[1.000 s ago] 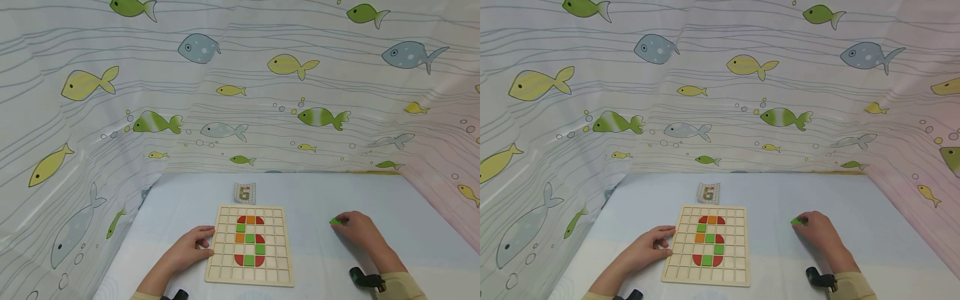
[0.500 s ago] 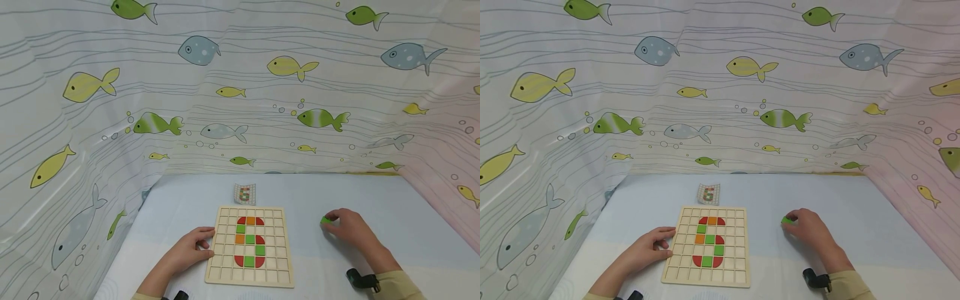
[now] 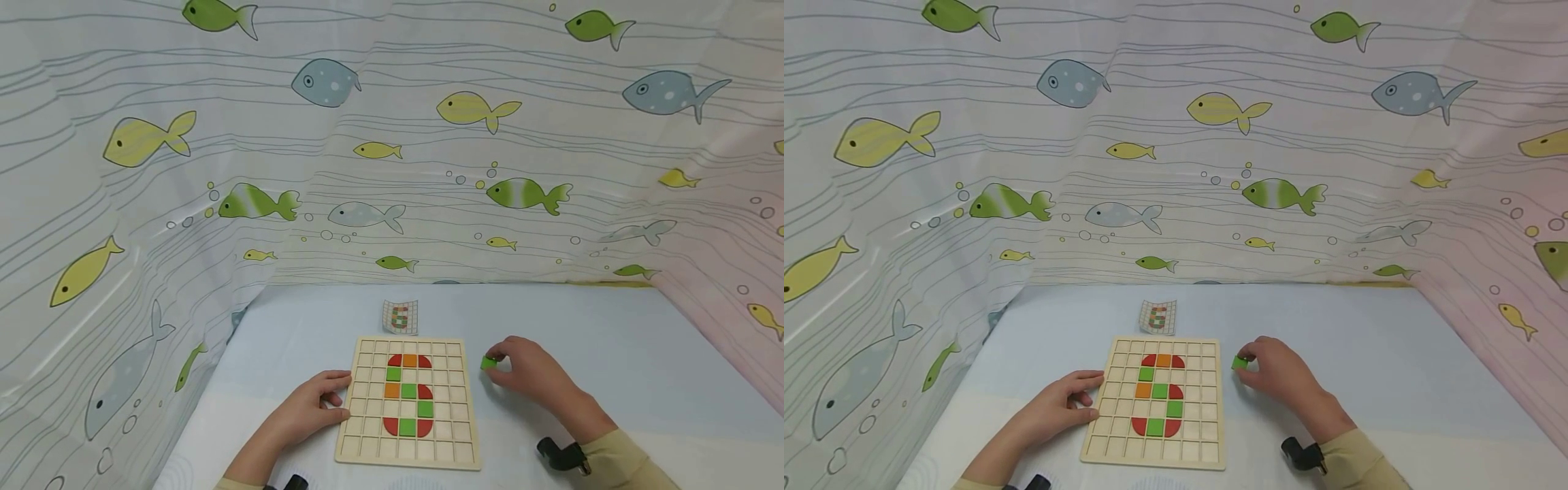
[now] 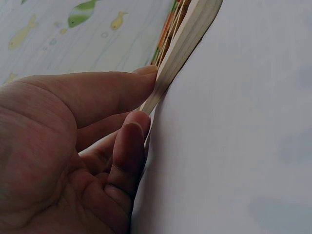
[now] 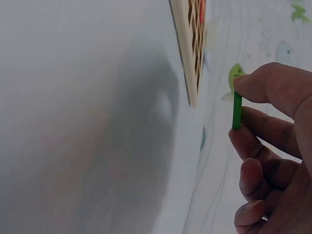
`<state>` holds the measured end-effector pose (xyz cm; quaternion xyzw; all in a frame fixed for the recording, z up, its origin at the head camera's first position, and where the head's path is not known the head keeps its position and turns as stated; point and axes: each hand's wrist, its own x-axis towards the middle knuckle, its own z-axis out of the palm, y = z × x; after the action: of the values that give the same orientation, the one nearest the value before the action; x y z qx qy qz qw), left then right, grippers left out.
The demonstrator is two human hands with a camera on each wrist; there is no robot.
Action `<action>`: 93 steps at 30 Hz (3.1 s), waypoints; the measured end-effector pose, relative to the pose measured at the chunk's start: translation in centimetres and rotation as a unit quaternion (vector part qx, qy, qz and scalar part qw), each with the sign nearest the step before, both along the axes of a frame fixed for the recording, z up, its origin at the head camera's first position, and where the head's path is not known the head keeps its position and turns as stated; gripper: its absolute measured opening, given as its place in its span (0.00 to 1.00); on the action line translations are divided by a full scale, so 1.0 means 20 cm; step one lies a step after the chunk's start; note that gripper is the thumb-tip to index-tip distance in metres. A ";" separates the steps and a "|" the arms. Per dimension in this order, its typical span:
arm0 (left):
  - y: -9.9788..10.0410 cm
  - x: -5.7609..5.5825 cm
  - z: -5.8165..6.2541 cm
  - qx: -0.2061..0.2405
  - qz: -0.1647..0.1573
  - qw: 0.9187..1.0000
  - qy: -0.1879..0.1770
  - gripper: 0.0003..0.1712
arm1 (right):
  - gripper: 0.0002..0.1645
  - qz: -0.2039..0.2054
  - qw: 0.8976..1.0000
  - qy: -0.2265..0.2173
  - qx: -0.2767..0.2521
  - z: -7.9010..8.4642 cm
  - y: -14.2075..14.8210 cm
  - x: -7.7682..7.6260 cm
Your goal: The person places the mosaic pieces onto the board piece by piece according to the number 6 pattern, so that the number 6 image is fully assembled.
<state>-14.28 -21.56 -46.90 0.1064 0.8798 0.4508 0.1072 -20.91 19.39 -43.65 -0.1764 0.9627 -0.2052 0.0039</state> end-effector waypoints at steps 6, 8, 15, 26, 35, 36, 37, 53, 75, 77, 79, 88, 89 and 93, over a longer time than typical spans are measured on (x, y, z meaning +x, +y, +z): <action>0.00 0.00 0.00 0.004 0.000 1.000 -0.002 0.38 | 0.11 0.038 0.999 0.013 -0.003 0.01 -0.13 0.03; 0.00 0.00 0.00 0.005 -0.001 1.000 -0.002 0.38 | 0.11 0.053 0.998 0.017 -0.002 0.01 -0.17 0.03; 0.00 0.00 0.00 0.004 -0.002 1.000 -0.001 0.38 | 0.13 0.097 0.995 0.016 0.011 0.01 -0.30 0.04; -0.01 0.00 -0.01 0.004 0.001 1.000 -0.001 0.37 | 0.13 0.142 0.990 0.000 0.006 0.00 -0.47 0.07; -0.01 0.00 -0.01 0.009 0.002 1.000 -0.002 0.37 | 0.11 0.207 0.978 0.023 0.003 -0.03 -0.58 0.11; 0.00 0.00 -0.01 0.008 0.002 1.000 -0.002 0.37 | 0.11 0.212 0.977 0.022 0.002 -0.03 -0.59 0.11; 0.00 0.00 -0.01 0.007 0.003 1.000 -0.002 0.37 | 0.11 0.215 0.976 0.020 0.003 -0.03 -0.60 0.11; -0.01 0.00 0.01 0.001 -0.006 1.000 0.002 0.37 | 0.10 0.240 0.970 0.021 0.036 -0.04 -0.71 0.15; -0.01 0.00 0.00 0.004 -0.009 1.000 0.004 0.37 | 0.11 0.252 0.967 0.012 0.034 -0.05 -0.71 0.16; -0.01 0.00 0.00 0.001 -0.010 1.000 0.006 0.37 | 0.11 0.254 0.967 0.011 0.032 -0.05 -0.71 0.16; -0.01 0.00 0.00 0.001 -0.010 1.000 0.006 0.37 | 0.11 0.256 0.966 0.012 0.030 -0.05 -0.71 0.16; -0.02 0.00 -0.01 -0.007 -0.008 1.000 0.003 0.36 | 0.12 0.261 0.965 0.025 0.027 -0.05 -0.71 0.17; -0.01 0.00 -0.01 -0.005 -0.008 1.000 0.003 0.36 | 0.12 0.259 0.965 0.022 0.026 -0.05 -0.71 0.17; -0.01 0.00 -0.01 0.001 -0.009 1.000 0.002 0.36 | 0.14 0.245 0.969 0.017 0.017 -0.03 -0.67 0.16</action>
<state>-14.37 -21.69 -47.07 0.1155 0.8787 0.4503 0.1090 -17.77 5.97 -44.16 -0.4103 0.8934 -0.1782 0.0407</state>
